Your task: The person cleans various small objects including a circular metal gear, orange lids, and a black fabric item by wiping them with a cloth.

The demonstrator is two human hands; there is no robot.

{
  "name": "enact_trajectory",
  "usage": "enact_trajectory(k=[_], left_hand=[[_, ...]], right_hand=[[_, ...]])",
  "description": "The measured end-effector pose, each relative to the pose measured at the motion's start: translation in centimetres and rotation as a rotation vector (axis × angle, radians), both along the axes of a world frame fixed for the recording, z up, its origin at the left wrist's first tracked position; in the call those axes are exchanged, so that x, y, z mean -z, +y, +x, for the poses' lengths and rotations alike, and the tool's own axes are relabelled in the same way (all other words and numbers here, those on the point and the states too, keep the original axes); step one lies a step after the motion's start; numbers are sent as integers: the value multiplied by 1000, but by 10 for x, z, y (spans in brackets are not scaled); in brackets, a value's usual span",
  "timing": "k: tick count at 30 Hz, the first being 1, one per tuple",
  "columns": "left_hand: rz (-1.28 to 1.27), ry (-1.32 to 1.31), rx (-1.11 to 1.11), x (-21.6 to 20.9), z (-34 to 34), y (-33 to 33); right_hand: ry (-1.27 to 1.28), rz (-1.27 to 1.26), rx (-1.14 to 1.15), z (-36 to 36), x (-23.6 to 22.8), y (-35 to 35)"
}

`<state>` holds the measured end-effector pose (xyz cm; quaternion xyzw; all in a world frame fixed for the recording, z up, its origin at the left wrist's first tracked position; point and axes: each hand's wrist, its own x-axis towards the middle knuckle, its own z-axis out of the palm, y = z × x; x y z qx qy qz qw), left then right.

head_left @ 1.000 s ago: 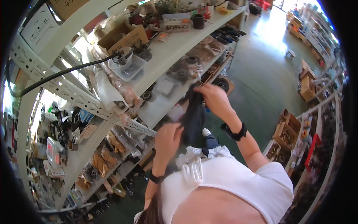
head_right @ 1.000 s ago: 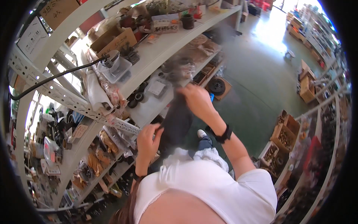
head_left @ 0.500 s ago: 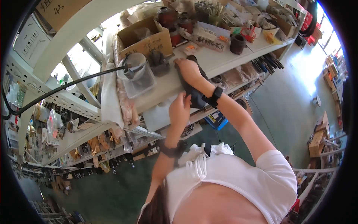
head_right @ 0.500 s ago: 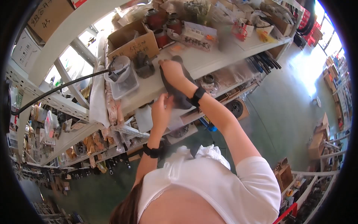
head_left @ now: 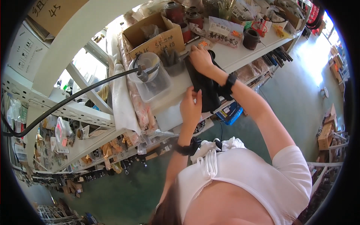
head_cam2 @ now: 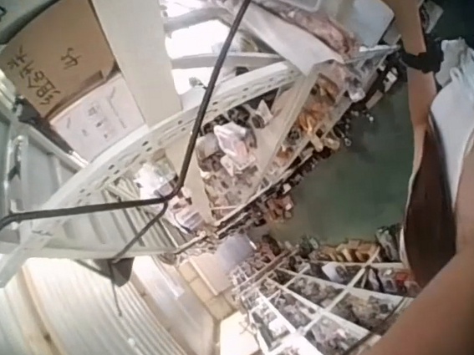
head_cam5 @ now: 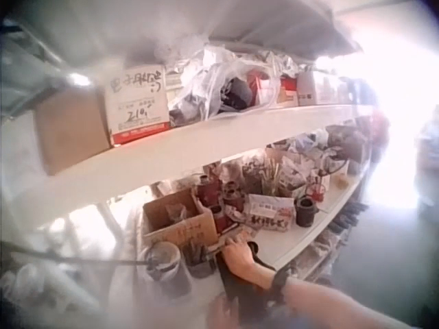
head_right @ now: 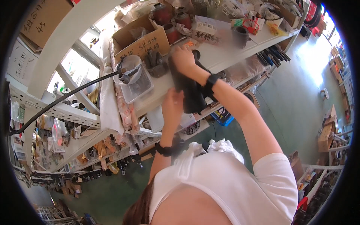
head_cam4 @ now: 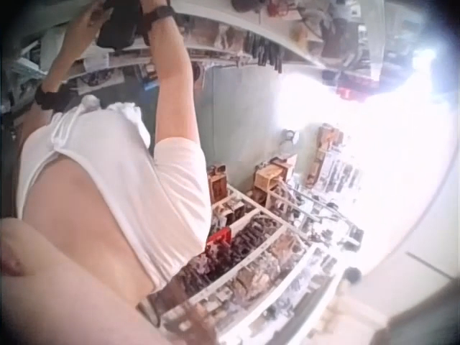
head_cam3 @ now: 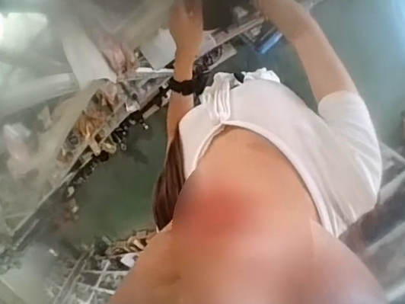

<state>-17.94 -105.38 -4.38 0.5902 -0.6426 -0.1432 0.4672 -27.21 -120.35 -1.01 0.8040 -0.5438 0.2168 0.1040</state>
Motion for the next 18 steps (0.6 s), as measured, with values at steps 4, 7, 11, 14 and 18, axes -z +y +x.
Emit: enact_trajectory(k=[4,7,11,14,18], left_hand=[[14,103,21,-10,-1,1],[131,139,61,-5,-2,-1],[59,98,12,7,1,2],[31,247,125,26,3,5],[174,256,242,34,3,16]], right_hand=[[-237,14,-62,10,10,-25],[-244,21,-104,-1,8,-30],[-348,328,-274,-12,-11,2],[-368,185,-385,-28,8,29],[-416,55,-395,-28,7,68]])
